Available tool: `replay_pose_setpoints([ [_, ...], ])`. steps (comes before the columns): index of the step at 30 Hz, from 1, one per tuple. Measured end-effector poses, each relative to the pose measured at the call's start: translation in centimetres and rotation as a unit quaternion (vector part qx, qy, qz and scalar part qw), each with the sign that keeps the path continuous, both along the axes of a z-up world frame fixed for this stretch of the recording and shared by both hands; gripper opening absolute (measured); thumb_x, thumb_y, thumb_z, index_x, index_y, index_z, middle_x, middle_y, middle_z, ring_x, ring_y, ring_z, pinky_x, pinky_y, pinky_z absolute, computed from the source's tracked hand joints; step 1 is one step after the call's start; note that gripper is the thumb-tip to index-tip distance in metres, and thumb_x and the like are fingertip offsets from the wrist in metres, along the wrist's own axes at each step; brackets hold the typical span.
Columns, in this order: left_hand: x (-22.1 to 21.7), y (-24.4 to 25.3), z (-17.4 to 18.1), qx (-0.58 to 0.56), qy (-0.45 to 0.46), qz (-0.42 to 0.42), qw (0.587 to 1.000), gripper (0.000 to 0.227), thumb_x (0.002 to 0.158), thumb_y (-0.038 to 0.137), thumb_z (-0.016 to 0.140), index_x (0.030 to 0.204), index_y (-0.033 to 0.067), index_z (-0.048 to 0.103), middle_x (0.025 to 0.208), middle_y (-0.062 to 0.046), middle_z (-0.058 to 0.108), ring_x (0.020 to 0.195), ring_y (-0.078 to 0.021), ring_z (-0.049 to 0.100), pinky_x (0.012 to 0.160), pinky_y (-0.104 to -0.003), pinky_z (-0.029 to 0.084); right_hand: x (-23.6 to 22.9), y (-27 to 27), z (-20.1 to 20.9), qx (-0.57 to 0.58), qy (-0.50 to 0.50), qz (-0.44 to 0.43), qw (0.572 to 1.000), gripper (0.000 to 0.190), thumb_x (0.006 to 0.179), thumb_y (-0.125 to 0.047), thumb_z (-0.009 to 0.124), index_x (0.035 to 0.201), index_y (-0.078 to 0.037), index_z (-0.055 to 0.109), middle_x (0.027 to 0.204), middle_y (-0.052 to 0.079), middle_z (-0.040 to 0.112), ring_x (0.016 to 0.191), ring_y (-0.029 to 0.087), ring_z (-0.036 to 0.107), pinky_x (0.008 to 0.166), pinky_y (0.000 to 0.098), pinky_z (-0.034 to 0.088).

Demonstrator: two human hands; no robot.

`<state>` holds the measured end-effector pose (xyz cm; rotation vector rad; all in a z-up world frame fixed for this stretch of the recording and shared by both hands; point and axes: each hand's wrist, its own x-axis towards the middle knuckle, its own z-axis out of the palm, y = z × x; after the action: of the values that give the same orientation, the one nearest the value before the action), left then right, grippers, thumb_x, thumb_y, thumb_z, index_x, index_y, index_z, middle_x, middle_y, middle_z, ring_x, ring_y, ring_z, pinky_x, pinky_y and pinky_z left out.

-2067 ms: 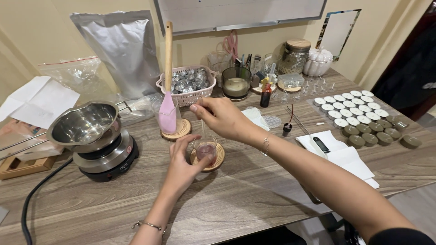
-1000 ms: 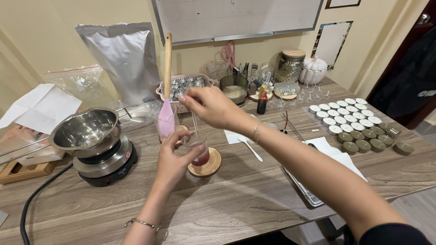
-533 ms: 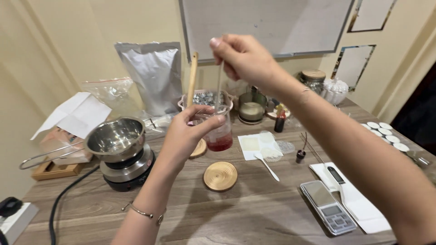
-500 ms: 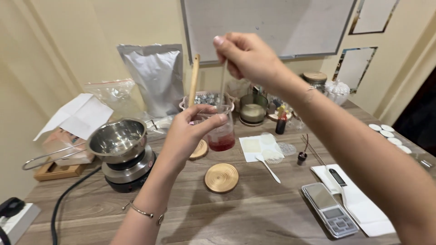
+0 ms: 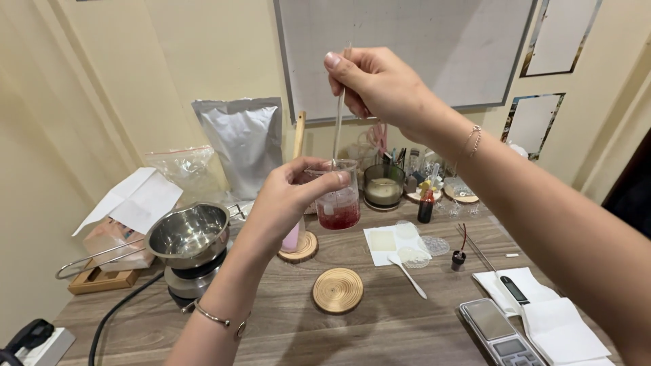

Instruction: Mix liquid ingredients in a beaker using a glass rod and pipette for candle making.

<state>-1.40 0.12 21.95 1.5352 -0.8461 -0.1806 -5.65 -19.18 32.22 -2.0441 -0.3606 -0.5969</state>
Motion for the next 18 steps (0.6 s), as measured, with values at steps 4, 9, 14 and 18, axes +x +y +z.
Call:
replay_pose_setpoints([
  [4,-0.2,0.1,0.3,-0.002,0.009,-0.01,1.0,0.057,0.075,0.04,0.08,0.113,-0.0017,0.073,0.097,-0.01,0.078,0.091,-0.0139,0.073,0.085,-0.028,0.056,0.9,-1.1,-0.1,0.013,-0.009,-0.007,1.0,0.042,0.106,-0.042,0.052,0.079,-0.01,0.057,0.058,-0.007,0.045,0.051,0.004,0.041,0.046,0.0237,0.033],
  [9,-0.1,0.1,0.3,0.001,0.011,-0.016,1.0,0.062,0.072,0.042,0.08,0.115,-0.002,0.072,0.1,-0.01,0.078,0.095,-0.0146,0.073,0.087,-0.029,0.055,0.8,-1.0,-0.2,0.054,0.007,0.031,0.998,0.042,0.107,-0.041,0.052,0.08,-0.01,0.057,0.056,-0.005,0.044,0.05,0.005,0.038,0.046,0.0237,0.03],
  [14,0.3,0.1,0.6,-0.002,0.012,-0.018,1.0,0.062,0.073,0.041,0.08,0.116,-0.0033,0.072,0.101,-0.013,0.077,0.095,-0.0163,0.069,0.088,-0.03,0.052,1.0,-0.8,0.2,0.043,-0.018,0.043,0.998,0.042,0.107,-0.041,0.052,0.08,-0.01,0.057,0.058,-0.006,0.045,0.051,0.005,0.039,0.047,0.0236,0.033],
  [18,-0.2,0.4,1.6,0.007,-0.005,-0.016,1.0,0.061,0.074,0.043,0.077,0.114,-0.0025,0.074,0.104,-0.012,0.078,0.1,-0.0166,0.069,0.094,-0.031,0.049,0.9,-0.7,1.0,0.022,-0.028,0.035,0.999,0.042,0.107,-0.041,0.052,0.08,-0.01,0.057,0.058,-0.007,0.044,0.05,0.005,0.04,0.046,0.0243,0.033],
])
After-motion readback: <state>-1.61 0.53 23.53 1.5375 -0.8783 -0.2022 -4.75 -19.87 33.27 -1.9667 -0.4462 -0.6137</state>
